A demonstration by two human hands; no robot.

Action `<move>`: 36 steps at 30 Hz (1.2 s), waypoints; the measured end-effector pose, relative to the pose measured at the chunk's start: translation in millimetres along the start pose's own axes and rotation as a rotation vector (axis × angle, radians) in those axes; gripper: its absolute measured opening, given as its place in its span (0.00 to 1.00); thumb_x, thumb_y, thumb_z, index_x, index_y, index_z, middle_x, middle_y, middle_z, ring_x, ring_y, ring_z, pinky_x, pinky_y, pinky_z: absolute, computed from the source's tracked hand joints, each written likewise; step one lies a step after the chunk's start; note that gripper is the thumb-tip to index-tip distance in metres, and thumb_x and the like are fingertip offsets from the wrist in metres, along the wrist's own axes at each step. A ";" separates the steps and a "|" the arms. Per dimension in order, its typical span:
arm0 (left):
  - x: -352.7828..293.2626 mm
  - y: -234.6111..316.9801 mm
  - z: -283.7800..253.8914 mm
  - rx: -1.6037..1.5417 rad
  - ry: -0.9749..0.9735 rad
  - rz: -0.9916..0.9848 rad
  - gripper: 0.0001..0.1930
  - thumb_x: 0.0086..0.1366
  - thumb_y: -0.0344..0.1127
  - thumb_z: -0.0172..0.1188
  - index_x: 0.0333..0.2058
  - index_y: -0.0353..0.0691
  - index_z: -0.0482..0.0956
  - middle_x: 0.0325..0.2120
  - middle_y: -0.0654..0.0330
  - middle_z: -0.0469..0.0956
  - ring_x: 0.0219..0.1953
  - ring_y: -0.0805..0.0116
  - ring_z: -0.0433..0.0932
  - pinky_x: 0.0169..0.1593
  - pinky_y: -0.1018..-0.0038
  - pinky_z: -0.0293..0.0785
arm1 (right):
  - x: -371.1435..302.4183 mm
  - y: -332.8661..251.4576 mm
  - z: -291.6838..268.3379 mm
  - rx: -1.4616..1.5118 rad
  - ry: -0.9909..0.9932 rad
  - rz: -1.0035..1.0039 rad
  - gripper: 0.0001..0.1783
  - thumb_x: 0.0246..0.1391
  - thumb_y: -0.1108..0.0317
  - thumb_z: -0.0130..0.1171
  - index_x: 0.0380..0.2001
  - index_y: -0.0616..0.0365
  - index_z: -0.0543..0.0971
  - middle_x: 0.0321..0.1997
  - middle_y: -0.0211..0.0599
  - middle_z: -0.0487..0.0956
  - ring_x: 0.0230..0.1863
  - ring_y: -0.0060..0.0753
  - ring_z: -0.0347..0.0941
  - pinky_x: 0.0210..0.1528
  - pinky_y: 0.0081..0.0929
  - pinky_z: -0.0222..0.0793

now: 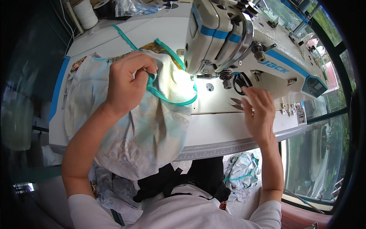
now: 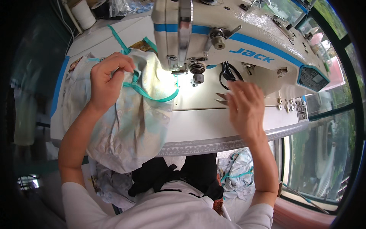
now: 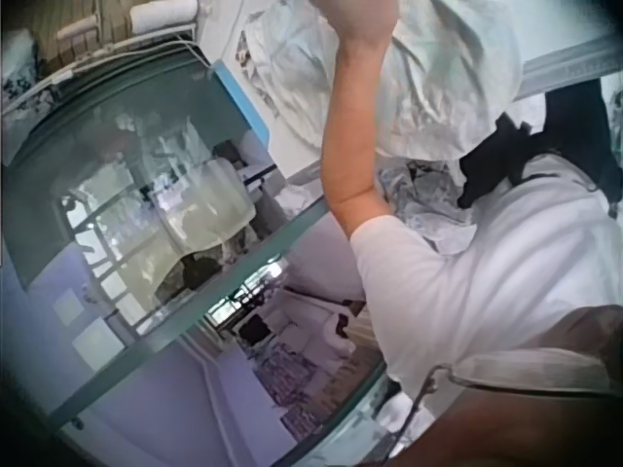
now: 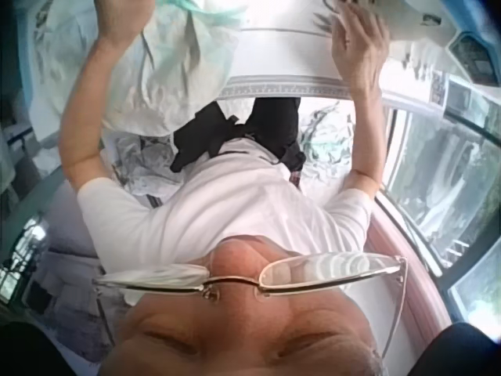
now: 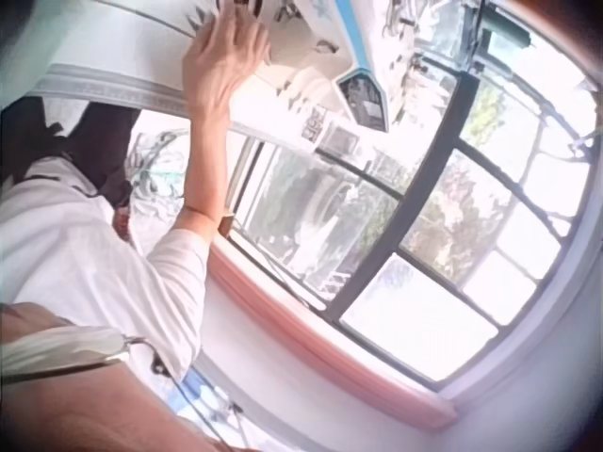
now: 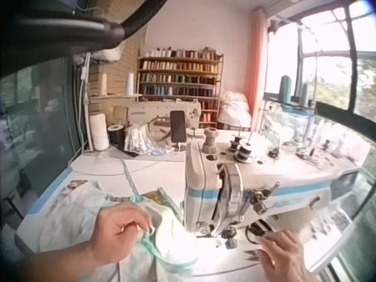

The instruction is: The person prepares a patterned fabric mask by aligning a green elastic strap along the edge. They then use a sewing machine to stitch the strap onto the mask, guiding the fabric with both hands to ensure a straight seam. The person trims excess thread and adjusts the mask position during the process.

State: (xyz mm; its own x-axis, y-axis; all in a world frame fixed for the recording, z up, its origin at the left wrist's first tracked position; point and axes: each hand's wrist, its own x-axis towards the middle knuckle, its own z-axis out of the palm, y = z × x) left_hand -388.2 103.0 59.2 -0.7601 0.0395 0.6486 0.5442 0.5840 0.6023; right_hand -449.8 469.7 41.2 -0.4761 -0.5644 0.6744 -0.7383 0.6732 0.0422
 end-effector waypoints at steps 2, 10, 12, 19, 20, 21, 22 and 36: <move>-10.8 4.6 -18.0 0.025 -0.016 -0.029 0.10 0.55 0.11 0.49 0.28 0.29 0.77 0.32 0.55 0.82 0.37 0.67 0.80 0.45 0.75 0.75 | 8.9 -51.1 5.2 0.365 -0.054 0.003 0.10 0.53 0.77 0.71 0.40 0.61 0.86 0.42 0.40 0.84 0.39 0.42 0.81 0.39 0.37 0.80; -88.4 46.5 -38.4 0.268 -0.035 -0.438 0.06 0.61 0.16 0.55 0.35 0.30 0.78 0.39 0.54 0.79 0.39 0.66 0.80 0.44 0.76 0.74 | 99.9 -173.7 90.9 0.184 -0.192 -0.246 0.10 0.49 0.73 0.63 0.38 0.59 0.82 0.42 0.43 0.81 0.46 0.45 0.81 0.41 0.37 0.80; -122.7 54.5 -43.0 0.494 -0.050 -0.408 0.11 0.63 0.20 0.57 0.44 0.32 0.80 0.45 0.52 0.77 0.45 0.58 0.80 0.49 0.69 0.74 | 102.8 -168.3 105.3 0.213 -0.287 -0.207 0.12 0.54 0.73 0.64 0.43 0.59 0.84 0.42 0.43 0.81 0.45 0.47 0.81 0.44 0.39 0.80; -142.7 10.2 -127.8 0.857 -0.215 -0.504 0.24 0.67 0.31 0.61 0.62 0.38 0.80 0.56 0.49 0.75 0.62 0.49 0.73 0.66 0.54 0.63 | 81.0 -162.3 48.6 0.966 -0.128 0.153 0.09 0.60 0.81 0.68 0.44 0.67 0.84 0.40 0.41 0.82 0.36 0.35 0.84 0.40 0.30 0.82; -137.0 4.6 -132.5 0.916 -0.211 -0.529 0.23 0.67 0.31 0.60 0.61 0.38 0.80 0.57 0.49 0.75 0.63 0.49 0.73 0.66 0.54 0.63 | 68.5 -159.4 34.0 1.095 -0.144 0.270 0.08 0.61 0.82 0.67 0.44 0.68 0.84 0.41 0.40 0.83 0.36 0.32 0.85 0.40 0.28 0.84; -132.0 -1.9 -133.0 0.969 -0.211 -0.553 0.22 0.68 0.30 0.59 0.61 0.38 0.81 0.58 0.48 0.75 0.63 0.49 0.73 0.67 0.54 0.63 | 52.8 -156.3 18.4 1.282 -0.102 0.394 0.09 0.59 0.84 0.67 0.44 0.68 0.85 0.42 0.39 0.83 0.37 0.30 0.84 0.40 0.27 0.83; -131.1 -3.7 -132.4 1.030 -0.217 -0.578 0.21 0.69 0.30 0.59 0.60 0.38 0.81 0.59 0.48 0.75 0.63 0.50 0.72 0.67 0.54 0.62 | 35.9 -153.5 7.2 1.475 -0.053 0.525 0.10 0.58 0.85 0.68 0.44 0.68 0.86 0.43 0.38 0.83 0.38 0.29 0.82 0.40 0.25 0.82; -77.1 114.9 50.6 -0.171 -0.098 -0.291 0.06 0.74 0.26 0.62 0.37 0.29 0.81 0.26 0.57 0.79 0.25 0.73 0.73 0.29 0.72 0.70 | -53.5 -134.9 -23.8 1.513 0.109 0.746 0.09 0.69 0.76 0.65 0.49 0.69 0.84 0.42 0.38 0.87 0.40 0.25 0.84 0.42 0.22 0.82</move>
State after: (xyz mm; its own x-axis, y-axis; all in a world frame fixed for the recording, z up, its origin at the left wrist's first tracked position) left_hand -285.0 208.1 54.9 -0.9180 -0.0266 0.3958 0.3450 0.4386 0.8298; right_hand -313.3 420.5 17.0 -0.9220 -0.2809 0.2664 -0.1771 -0.3060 -0.9354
